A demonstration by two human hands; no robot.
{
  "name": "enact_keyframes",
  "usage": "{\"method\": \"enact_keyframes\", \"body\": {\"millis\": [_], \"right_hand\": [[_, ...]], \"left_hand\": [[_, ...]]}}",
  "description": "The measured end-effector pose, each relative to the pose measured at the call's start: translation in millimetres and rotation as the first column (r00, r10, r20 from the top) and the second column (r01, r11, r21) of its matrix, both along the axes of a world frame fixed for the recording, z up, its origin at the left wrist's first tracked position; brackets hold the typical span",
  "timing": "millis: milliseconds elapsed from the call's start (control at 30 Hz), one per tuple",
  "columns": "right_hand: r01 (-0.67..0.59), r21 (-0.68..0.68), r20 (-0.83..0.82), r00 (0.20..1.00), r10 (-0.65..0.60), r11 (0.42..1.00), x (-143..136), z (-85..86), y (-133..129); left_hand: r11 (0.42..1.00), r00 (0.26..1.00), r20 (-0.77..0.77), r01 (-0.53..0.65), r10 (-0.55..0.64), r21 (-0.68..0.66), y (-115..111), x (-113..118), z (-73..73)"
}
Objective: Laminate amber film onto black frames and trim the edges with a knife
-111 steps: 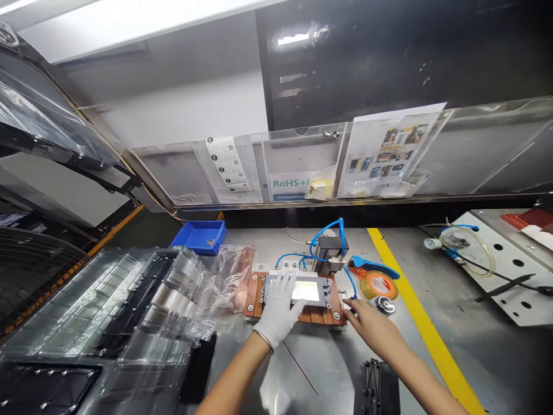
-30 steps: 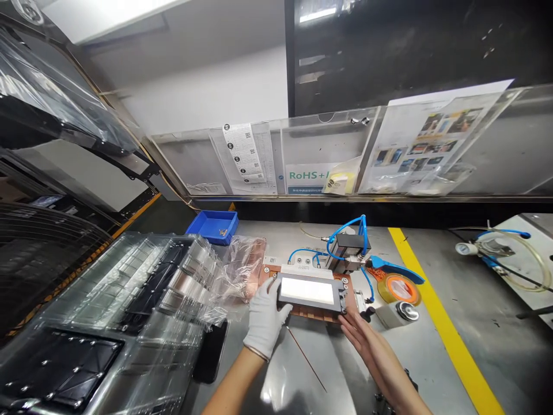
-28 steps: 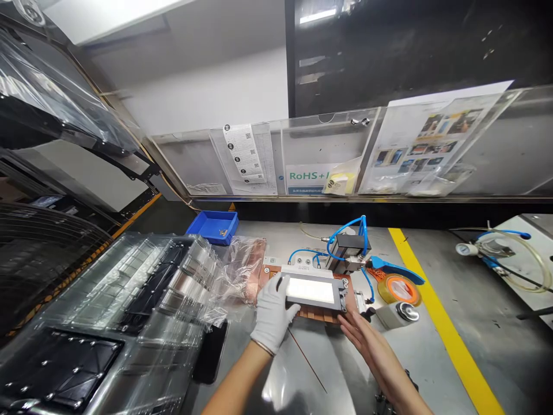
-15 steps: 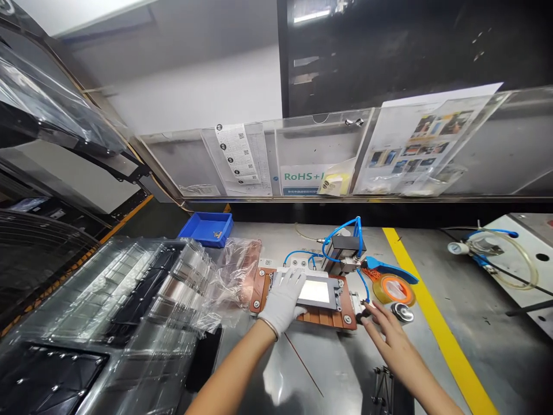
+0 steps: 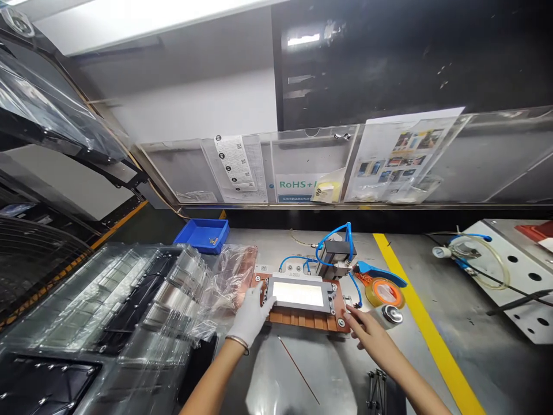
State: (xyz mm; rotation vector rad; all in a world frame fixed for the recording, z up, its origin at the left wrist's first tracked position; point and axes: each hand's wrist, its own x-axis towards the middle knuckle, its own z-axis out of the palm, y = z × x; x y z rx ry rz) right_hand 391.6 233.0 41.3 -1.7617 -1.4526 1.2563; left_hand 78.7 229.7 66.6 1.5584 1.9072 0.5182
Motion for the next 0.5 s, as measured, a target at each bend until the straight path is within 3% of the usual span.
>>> {"method": "enact_keyframes", "body": {"millis": [133,233,400,500], "right_hand": [[0.069,-0.098,-0.182,0.98,-0.086,0.993,-29,-18.1,11],[0.111,-0.123,-0.272,0.952,-0.141,0.986,-36,-27.4,-2],[0.125,-0.232,-0.373,0.904,-0.207,0.965,-29,-40.1,-78],[0.197,-0.278,-0.492,0.812,-0.315,0.94,-35,-38.5,-129]], "left_hand": [[0.999,0.988,0.157,0.003,0.005,-0.053,7,-1,-4.1],[0.99,0.969,0.215,-0.099,0.119,-0.105,-5,7,-6.4],[0.946,0.9,0.325,-0.219,0.29,-0.238,-73,24,-8.0],[0.895,0.756,0.485,-0.329,0.44,-0.301,-111,29,-8.3]]}}
